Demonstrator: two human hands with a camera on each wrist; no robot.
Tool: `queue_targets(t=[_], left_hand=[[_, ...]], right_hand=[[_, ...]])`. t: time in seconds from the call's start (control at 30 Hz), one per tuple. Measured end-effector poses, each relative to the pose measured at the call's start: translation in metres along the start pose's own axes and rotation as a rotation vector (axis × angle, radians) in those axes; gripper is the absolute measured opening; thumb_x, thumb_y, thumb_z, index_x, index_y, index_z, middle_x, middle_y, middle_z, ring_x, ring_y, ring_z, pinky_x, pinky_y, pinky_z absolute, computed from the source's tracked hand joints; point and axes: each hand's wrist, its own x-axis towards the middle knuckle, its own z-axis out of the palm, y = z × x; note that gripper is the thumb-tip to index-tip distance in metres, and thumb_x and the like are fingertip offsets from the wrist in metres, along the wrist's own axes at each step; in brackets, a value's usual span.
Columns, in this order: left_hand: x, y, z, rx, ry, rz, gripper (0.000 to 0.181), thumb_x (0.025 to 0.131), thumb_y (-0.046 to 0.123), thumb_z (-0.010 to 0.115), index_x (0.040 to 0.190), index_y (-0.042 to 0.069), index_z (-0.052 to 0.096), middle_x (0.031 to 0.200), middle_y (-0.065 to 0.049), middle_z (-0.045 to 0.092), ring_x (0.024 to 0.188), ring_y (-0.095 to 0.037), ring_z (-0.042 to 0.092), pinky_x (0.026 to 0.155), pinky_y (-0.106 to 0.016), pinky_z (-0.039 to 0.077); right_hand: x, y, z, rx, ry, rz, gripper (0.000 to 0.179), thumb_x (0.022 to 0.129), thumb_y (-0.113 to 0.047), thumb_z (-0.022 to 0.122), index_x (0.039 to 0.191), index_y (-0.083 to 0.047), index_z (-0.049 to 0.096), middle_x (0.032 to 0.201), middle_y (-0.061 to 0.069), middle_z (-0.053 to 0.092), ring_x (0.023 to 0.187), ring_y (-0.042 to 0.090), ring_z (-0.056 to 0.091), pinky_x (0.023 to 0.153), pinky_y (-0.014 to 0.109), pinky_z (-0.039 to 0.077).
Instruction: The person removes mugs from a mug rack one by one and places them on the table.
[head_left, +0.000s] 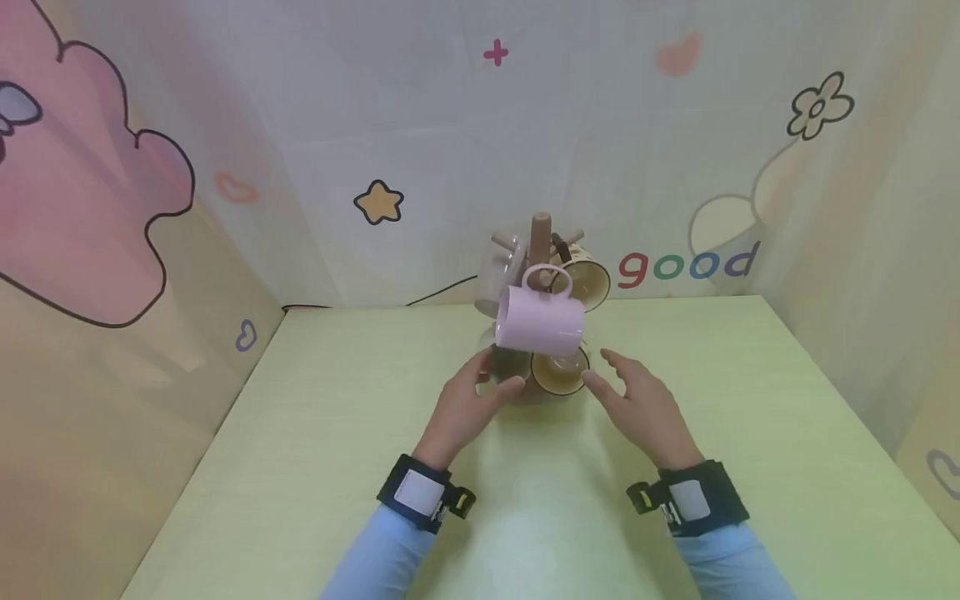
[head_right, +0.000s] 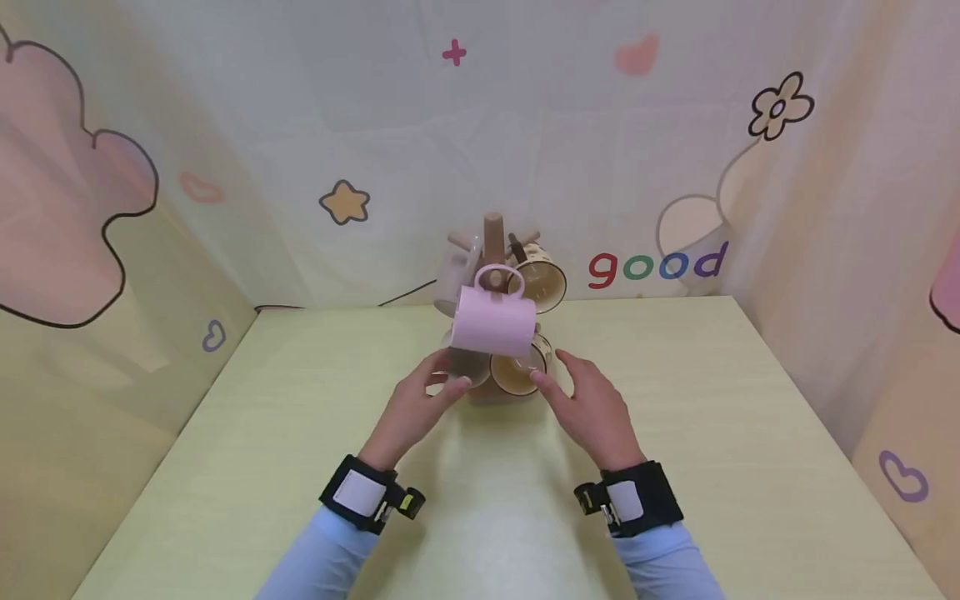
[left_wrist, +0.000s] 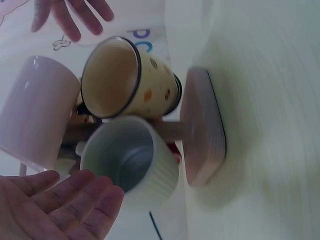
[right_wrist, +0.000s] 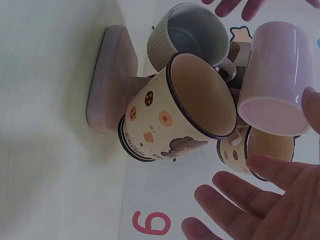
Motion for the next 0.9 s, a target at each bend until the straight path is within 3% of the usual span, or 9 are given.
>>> queue_targets(t=[0.2,0.63,0.83,0.9], left_hand=[[0.009,0.004,0.010,-0.137,-0.032,-0.017,0.082,0.089,0.062,0.061,0.152,0.017,0.037,0.141,-0.009,0.054,0.128,-0.025,0.052,0.098,-0.047,0.048],[0.024,0.020,0.024,-0.412,0.013,-0.081,0.088,0.088,0.059,0.066,0.152,0.011,0.029,0.149,-0.009,0.045,0.134,-0.025,0.047,0.104,-0.045,0.044],[0.035,0.025,0.030,-0.494,0.041,-0.050,0.074,0.091,0.052,0.067,0.148,0.015,0.036,0.141,-0.005,0.050,0.123,-0.021,0.055,0.098,-0.042,0.050],[0.037,0.026,0.032,-0.501,0.054,-0.069,0.071,0.092,0.050,0.067,0.146,0.016,0.037,0.138,-0.003,0.052,0.118,-0.021,0.056,0.096,-0.043,0.050]], right_hand=[[-0.002,0.000,0.002,-0.001,-0.014,0.016,0.078,0.100,-0.058,0.044,0.150,0.000,0.036,0.148,0.028,0.041,0.133,0.047,0.041,0.101,0.063,0.039],[-0.005,0.003,0.005,-0.020,0.008,-0.005,0.077,0.100,-0.057,0.045,0.149,0.002,0.038,0.146,0.029,0.043,0.133,0.047,0.042,0.102,0.063,0.039],[-0.005,0.003,0.005,-0.030,0.008,0.000,0.074,0.101,-0.054,0.047,0.148,0.002,0.039,0.145,0.029,0.044,0.132,0.048,0.042,0.102,0.063,0.039],[-0.005,0.004,0.005,-0.033,0.012,-0.001,0.072,0.101,-0.051,0.049,0.148,0.002,0.039,0.145,0.029,0.044,0.132,0.048,0.042,0.102,0.063,0.039]])
